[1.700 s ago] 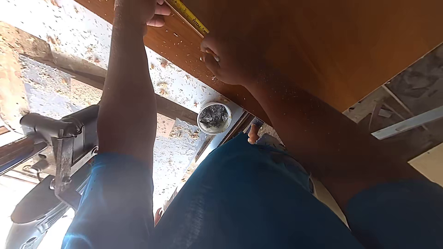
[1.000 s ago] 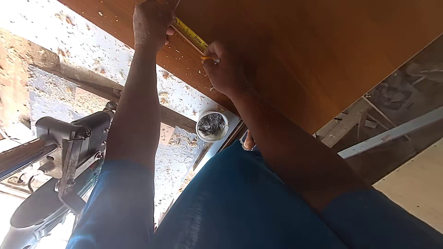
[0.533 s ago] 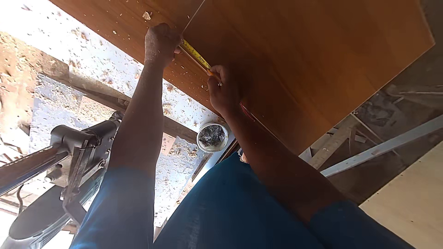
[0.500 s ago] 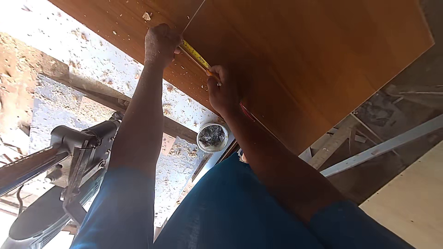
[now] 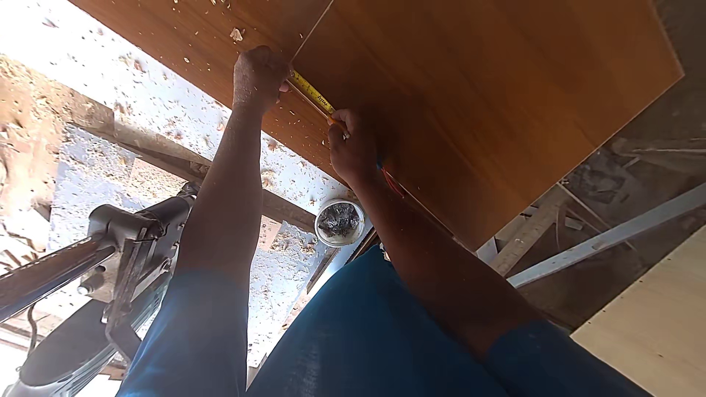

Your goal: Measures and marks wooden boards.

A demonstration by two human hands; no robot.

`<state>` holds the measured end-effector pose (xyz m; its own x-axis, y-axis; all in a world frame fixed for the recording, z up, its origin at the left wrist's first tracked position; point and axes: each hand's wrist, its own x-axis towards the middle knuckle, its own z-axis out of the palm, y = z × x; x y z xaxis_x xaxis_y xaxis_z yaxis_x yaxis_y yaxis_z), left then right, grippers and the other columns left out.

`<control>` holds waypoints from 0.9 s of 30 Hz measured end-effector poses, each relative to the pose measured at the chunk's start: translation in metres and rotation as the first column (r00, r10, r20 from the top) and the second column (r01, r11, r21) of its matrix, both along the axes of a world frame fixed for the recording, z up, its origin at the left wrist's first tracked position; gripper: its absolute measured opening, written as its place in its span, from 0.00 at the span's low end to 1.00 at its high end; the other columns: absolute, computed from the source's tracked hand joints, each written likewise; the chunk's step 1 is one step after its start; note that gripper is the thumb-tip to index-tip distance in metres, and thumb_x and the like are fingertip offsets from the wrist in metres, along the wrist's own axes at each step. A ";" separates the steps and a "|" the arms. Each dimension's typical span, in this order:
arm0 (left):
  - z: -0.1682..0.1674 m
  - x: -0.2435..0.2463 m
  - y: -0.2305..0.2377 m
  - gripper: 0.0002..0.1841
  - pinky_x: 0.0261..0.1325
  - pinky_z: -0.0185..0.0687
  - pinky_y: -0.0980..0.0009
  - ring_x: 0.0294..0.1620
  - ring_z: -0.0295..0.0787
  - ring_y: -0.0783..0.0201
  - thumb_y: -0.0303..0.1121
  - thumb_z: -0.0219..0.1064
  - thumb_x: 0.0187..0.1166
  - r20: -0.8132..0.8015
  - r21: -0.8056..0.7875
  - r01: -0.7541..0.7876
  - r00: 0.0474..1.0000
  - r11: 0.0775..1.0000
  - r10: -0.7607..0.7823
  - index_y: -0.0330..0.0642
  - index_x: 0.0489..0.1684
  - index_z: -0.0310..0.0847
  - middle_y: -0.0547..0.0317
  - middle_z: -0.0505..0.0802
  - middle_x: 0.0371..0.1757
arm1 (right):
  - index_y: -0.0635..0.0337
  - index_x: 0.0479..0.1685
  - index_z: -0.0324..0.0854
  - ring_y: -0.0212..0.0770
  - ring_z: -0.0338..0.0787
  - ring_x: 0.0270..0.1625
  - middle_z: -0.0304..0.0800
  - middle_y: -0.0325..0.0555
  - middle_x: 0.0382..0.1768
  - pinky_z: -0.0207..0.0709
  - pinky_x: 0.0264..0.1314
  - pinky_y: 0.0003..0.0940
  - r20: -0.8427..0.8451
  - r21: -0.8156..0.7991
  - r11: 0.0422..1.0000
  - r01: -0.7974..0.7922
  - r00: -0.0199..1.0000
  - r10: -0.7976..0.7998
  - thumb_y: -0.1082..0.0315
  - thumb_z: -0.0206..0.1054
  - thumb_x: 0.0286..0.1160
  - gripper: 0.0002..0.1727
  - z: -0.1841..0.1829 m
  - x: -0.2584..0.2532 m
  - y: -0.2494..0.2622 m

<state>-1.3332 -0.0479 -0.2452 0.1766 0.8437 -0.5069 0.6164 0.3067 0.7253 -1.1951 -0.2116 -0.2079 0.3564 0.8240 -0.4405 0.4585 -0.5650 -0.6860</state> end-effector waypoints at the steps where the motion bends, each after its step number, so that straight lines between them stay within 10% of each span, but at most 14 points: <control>1: 0.000 0.000 0.000 0.08 0.31 0.89 0.73 0.27 0.93 0.72 0.37 0.71 0.80 0.000 -0.001 0.000 1.000 1.000 0.000 0.44 0.43 0.82 0.64 0.95 0.34 | 0.56 0.70 0.79 0.43 0.91 0.48 0.91 0.49 0.52 0.83 0.51 0.43 0.004 -0.003 1.000 0.000 1.000 0.000 0.64 0.55 0.89 0.18 0.000 0.000 0.000; 27: -0.002 -0.001 0.001 0.08 0.31 0.89 0.73 0.27 0.93 0.72 0.38 0.72 0.80 0.015 0.010 0.015 1.000 1.000 -0.015 0.44 0.41 0.82 0.64 0.95 0.33 | 0.56 0.70 0.79 0.47 0.93 0.50 0.92 0.51 0.52 0.84 0.53 0.47 0.073 -0.062 0.998 -0.015 0.997 0.019 0.65 0.54 0.88 0.18 0.005 -0.007 0.005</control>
